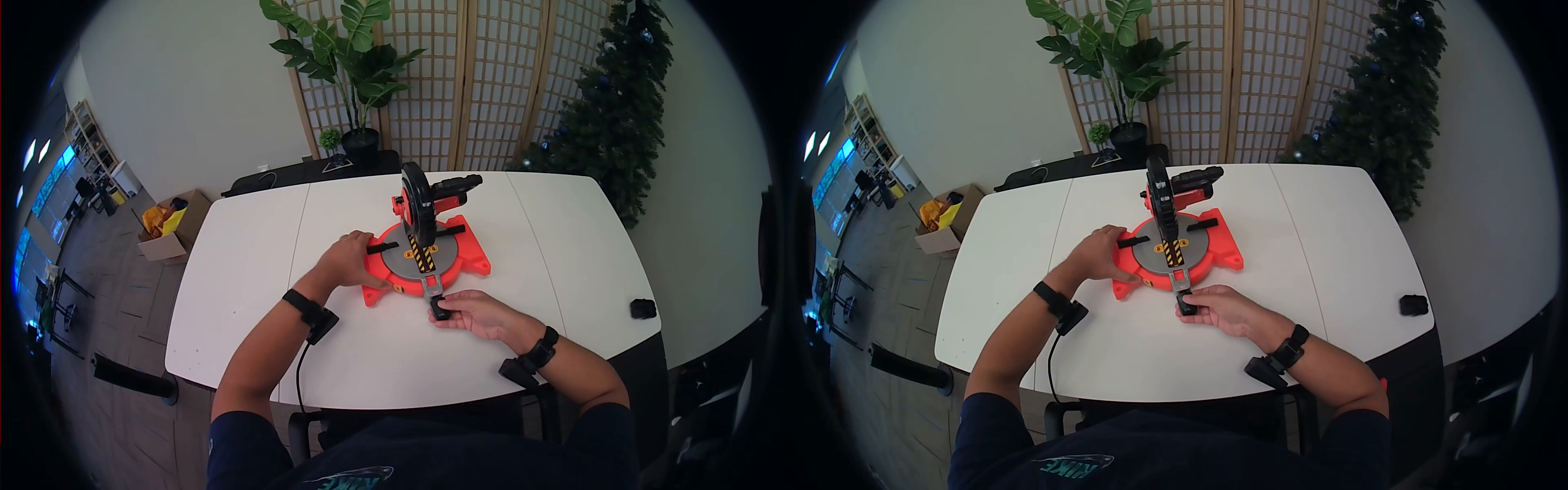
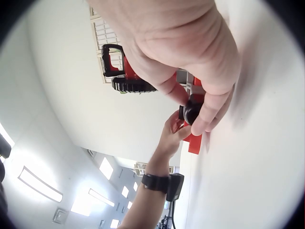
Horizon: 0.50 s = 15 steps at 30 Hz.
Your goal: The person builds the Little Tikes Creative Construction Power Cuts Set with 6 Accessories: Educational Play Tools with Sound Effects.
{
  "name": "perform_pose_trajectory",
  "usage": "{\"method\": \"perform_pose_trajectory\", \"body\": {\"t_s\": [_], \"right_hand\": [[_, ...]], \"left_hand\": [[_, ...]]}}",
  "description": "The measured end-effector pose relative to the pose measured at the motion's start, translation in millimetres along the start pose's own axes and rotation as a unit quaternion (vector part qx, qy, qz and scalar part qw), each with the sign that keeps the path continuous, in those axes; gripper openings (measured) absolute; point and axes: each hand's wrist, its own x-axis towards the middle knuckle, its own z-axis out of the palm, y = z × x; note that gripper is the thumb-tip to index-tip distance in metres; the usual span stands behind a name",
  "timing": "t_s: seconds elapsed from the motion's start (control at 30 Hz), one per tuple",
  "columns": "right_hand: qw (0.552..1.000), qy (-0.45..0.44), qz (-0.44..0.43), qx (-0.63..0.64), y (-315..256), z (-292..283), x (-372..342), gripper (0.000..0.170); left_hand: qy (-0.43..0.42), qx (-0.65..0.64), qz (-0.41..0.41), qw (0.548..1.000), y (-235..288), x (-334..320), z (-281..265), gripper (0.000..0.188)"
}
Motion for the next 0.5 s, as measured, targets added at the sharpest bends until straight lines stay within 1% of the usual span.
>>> {"method": "perform_pose_trajectory", "body": {"t_s": [0.03,0.17,0.27,0.33,0.37,0.43,0.47,0.5], "right_hand": [[1.000,0.018,-0.002,-0.023,0.8,3.1,0.3,0.028],[0.999,0.031,-0.029,-0.022,7.0,9.1,-3.1,0.027],[0.999,0.025,-0.025,-0.028,6.3,7.9,-3.9,0.029],[1.000,0.002,0.009,-0.014,2.5,3.6,-3.5,0.030],[1.000,0.002,0.009,-0.015,1.2,3.6,-3.7,0.030],[1.000,-0.018,0.012,0.015,-0.3,4.2,-4.9,0.029],[1.000,-0.018,0.012,0.015,1.4,5.5,-4.7,0.029],[1.000,0.003,0.007,-0.020,4.6,7.9,-3.9,0.030]], "left_hand": [[0.000,0.000,0.000,1.000,-1.0,0.3,0.6,0.116],[0.008,-0.008,0.002,1.000,-3.5,0.7,3.1,0.116],[0.015,-0.014,0.005,1.000,-6.4,0.8,5.1,0.116],[0.020,-0.019,0.008,1.000,-6.8,0.7,4.7,0.115],[0.018,-0.021,0.008,1.000,-6.8,0.9,4.5,0.115],[0.015,-0.024,0.009,1.000,-6.3,0.9,4.1,0.115],[0.015,-0.027,0.007,1.000,-6.1,0.6,4.0,0.115],[0.015,-0.029,0.006,0.999,-5.9,0.2,3.8,0.115]]}}
